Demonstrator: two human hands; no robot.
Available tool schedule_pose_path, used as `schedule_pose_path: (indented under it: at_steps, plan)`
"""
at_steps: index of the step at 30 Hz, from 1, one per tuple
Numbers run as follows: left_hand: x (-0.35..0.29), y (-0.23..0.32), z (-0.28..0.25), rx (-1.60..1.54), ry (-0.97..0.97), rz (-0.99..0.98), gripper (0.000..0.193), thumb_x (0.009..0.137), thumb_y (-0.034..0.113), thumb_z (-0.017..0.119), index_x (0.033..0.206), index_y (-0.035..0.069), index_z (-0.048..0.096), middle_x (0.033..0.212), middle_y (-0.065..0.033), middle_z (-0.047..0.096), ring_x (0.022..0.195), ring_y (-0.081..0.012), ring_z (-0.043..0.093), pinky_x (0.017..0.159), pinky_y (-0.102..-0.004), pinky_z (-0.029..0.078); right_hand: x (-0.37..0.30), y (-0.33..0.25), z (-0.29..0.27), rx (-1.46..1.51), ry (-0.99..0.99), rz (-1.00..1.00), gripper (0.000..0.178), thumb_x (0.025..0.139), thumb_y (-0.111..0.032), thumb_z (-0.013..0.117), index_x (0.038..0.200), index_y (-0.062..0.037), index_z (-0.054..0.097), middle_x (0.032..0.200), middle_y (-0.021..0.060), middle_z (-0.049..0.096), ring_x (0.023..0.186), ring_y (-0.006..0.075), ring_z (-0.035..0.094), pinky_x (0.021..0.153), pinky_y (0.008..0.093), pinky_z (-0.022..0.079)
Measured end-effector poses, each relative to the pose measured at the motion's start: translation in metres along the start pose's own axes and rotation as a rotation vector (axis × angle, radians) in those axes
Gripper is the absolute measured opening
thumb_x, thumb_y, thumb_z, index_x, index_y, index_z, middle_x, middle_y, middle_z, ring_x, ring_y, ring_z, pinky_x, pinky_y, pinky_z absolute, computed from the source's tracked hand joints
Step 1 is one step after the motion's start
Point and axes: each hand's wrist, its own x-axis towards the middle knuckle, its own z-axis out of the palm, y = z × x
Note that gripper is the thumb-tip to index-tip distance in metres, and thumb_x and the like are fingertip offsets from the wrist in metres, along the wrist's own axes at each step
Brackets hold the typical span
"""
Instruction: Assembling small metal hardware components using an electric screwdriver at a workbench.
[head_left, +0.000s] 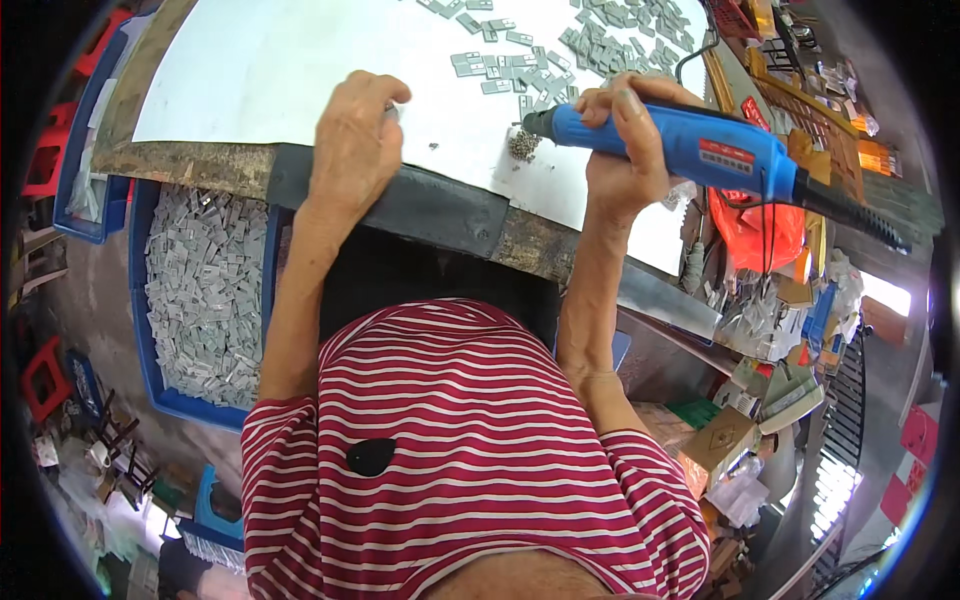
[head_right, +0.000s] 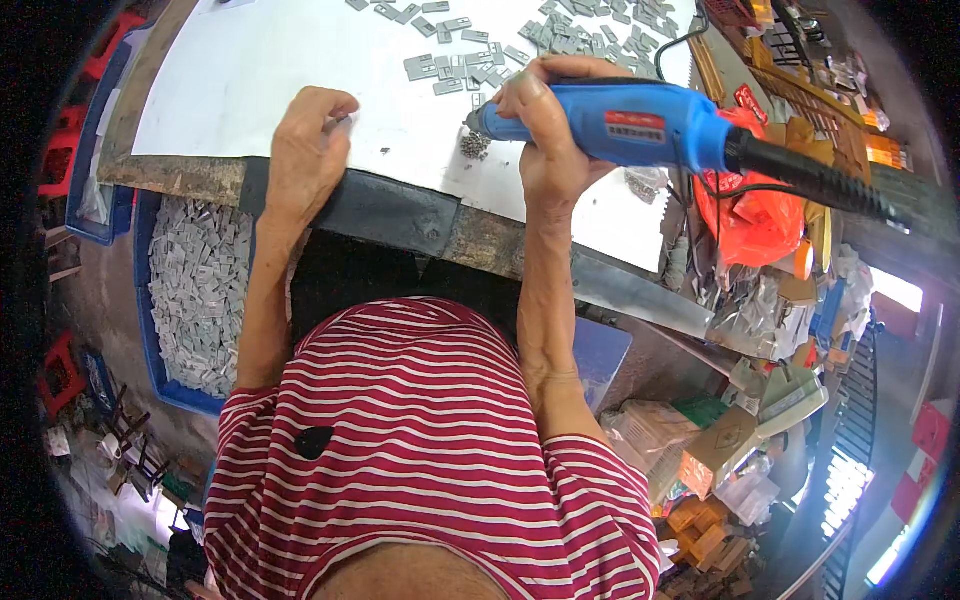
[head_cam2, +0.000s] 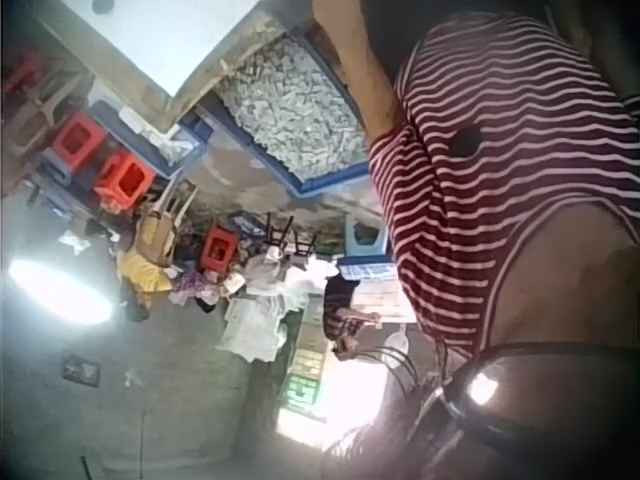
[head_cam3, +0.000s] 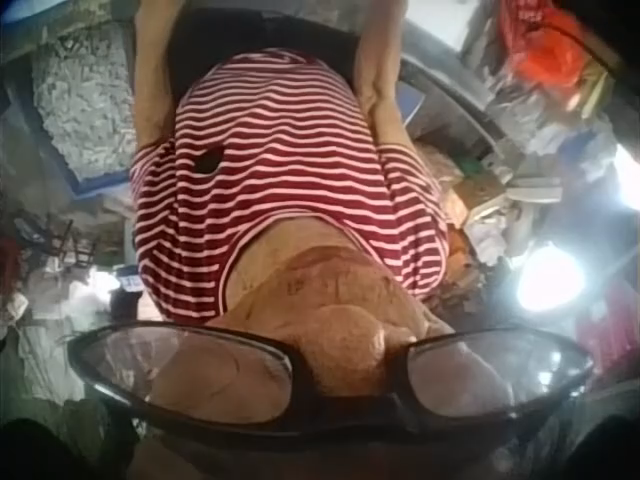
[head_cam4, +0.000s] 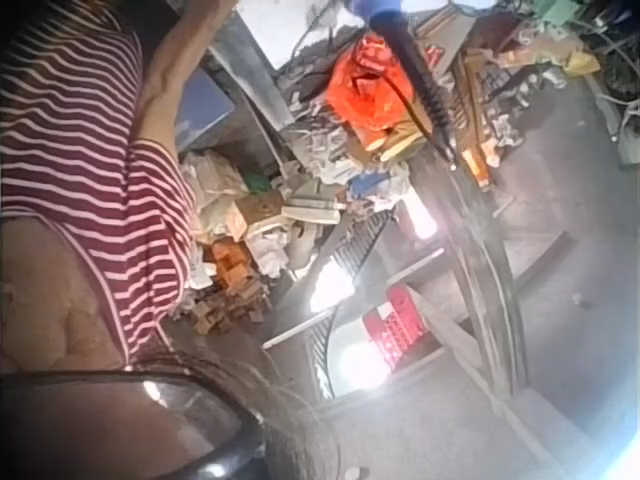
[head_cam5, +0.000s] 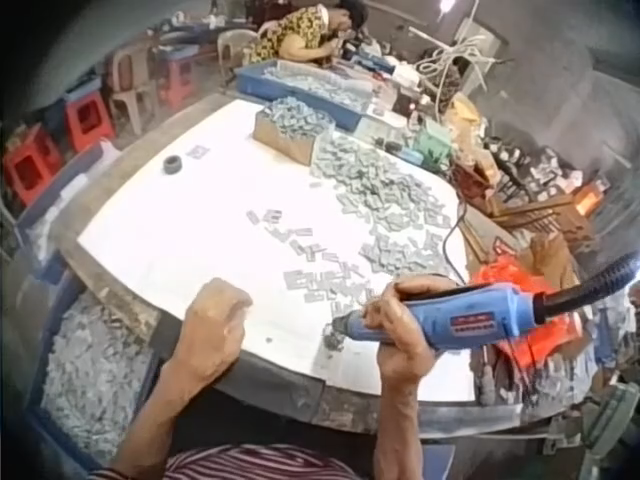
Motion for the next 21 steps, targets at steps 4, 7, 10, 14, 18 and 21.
schedule_pose_path:
  at_steps: [4, 7, 10, 14, 18, 21]
  plan:
    - [-0.003, 0.021, 0.024, -0.159, -0.055, 0.019, 0.021, 0.071, 0.002, 0.059, 0.092, -0.001, 0.056, 0.089, -0.0129, 0.057, 0.078, -0.0225, 0.056, 0.066, -0.0310, 0.046, 0.003, -0.009, 0.004, 0.119, 0.086, 0.026, 0.023, 0.072, 0.000, 0.054, 0.093, 0.0059, 0.047, 0.065, 0.0151, 0.054, 0.052, 0.0211, 0.054, 0.057, 0.0378, 0.048]
    - [-0.002, 0.037, 0.042, -0.233, -0.032, 0.013, 0.023, 0.067, 0.004, 0.063, 0.088, 0.000, 0.055, 0.086, -0.0140, 0.052, 0.080, -0.0281, 0.051, 0.074, -0.0369, 0.042, 0.002, -0.014, -0.001, 0.246, 0.100, 0.045, 0.025, 0.073, -0.003, 0.054, 0.095, 0.0052, 0.046, 0.070, 0.0180, 0.054, 0.054, 0.0217, 0.051, 0.059, 0.0400, 0.046]
    - [-0.001, 0.039, 0.052, -0.217, 0.005, 0.016, 0.024, 0.068, 0.006, 0.066, 0.088, 0.001, 0.055, 0.085, -0.0120, 0.053, 0.078, -0.0252, 0.052, 0.069, -0.0345, 0.042, 0.001, -0.022, -0.005, 0.205, 0.018, 0.050, 0.022, 0.077, -0.007, 0.050, 0.098, -0.0035, 0.053, 0.076, 0.0124, 0.051, 0.060, 0.0201, 0.049, 0.066, 0.0388, 0.039]
    - [-0.001, 0.037, 0.055, -0.184, 0.002, 0.004, 0.022, 0.070, 0.007, 0.066, 0.087, 0.001, 0.055, 0.085, -0.0100, 0.054, 0.077, -0.0227, 0.052, 0.065, -0.0324, 0.043, -0.001, -0.022, -0.004, 0.201, 0.028, 0.053, 0.022, 0.077, -0.007, 0.050, 0.098, -0.0036, 0.053, 0.076, 0.0126, 0.052, 0.060, 0.0201, 0.049, 0.066, 0.0390, 0.039]
    - [-0.001, 0.038, 0.057, -0.198, 0.013, 0.027, 0.019, 0.070, 0.007, 0.065, 0.084, 0.000, 0.055, 0.083, -0.0101, 0.054, 0.075, -0.0226, 0.052, 0.064, -0.0323, 0.043, -0.001, -0.020, -0.005, 0.196, 0.028, 0.046, 0.023, 0.077, -0.007, 0.051, 0.100, -0.0034, 0.052, 0.076, 0.0130, 0.051, 0.060, 0.0205, 0.049, 0.065, 0.0393, 0.039]
    - [-0.001, 0.037, 0.058, -0.235, 0.027, 0.016, 0.015, 0.068, 0.008, 0.064, 0.079, 0.001, 0.056, 0.077, -0.0111, 0.054, 0.075, -0.0258, 0.051, 0.069, -0.0366, 0.041, -0.001, -0.020, -0.004, 0.186, 0.035, 0.049, 0.024, 0.076, -0.007, 0.051, 0.100, -0.0034, 0.052, 0.076, 0.0130, 0.051, 0.060, 0.0206, 0.049, 0.065, 0.0393, 0.039]
